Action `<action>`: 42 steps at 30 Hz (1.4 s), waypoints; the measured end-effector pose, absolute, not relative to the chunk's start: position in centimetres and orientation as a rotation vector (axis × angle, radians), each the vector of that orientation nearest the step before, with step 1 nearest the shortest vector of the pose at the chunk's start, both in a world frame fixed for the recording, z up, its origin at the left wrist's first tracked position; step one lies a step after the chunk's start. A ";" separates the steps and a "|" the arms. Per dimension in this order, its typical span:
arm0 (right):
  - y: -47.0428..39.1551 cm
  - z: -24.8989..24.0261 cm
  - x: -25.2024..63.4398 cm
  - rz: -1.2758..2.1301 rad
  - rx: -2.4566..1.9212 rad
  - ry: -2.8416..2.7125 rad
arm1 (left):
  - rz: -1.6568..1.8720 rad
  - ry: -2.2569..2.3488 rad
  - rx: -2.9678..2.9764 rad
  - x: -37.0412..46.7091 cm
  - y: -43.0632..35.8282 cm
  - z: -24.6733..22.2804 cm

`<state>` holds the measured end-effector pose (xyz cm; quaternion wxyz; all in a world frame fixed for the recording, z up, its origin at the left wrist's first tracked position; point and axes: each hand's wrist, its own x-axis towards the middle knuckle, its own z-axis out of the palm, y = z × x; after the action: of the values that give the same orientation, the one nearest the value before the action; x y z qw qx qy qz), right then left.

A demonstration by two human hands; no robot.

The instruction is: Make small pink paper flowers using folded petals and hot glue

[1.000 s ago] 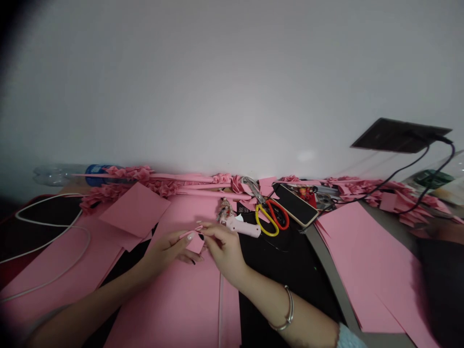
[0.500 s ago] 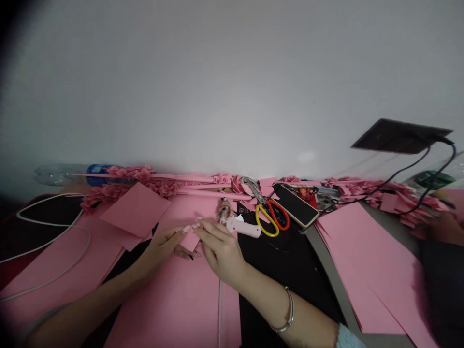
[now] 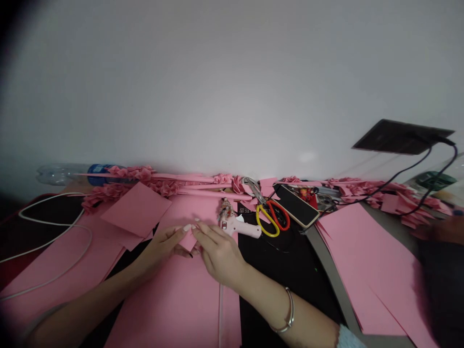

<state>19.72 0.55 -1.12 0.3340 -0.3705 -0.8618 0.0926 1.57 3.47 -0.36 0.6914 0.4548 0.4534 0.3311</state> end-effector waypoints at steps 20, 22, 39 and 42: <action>0.4 -1.0 19.1 0.676 -1.143 -1.996 | 0.338 0.807 1.488 0.6 3.4 -0.4; 0.5 -0.9 19.1 0.714 -1.087 -2.026 | 0.317 0.812 1.515 0.5 3.4 -0.3; 0.7 -0.9 19.3 0.694 -1.008 -1.956 | 0.331 0.817 1.425 0.4 3.7 -0.3; 0.7 -0.8 19.3 0.665 -1.008 -1.940 | 0.329 0.832 1.420 0.4 3.9 -0.4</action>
<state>19.31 0.66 -0.82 0.4154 -0.4014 -0.7722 0.2646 0.45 3.86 -0.37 0.6681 0.6296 0.3687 0.1456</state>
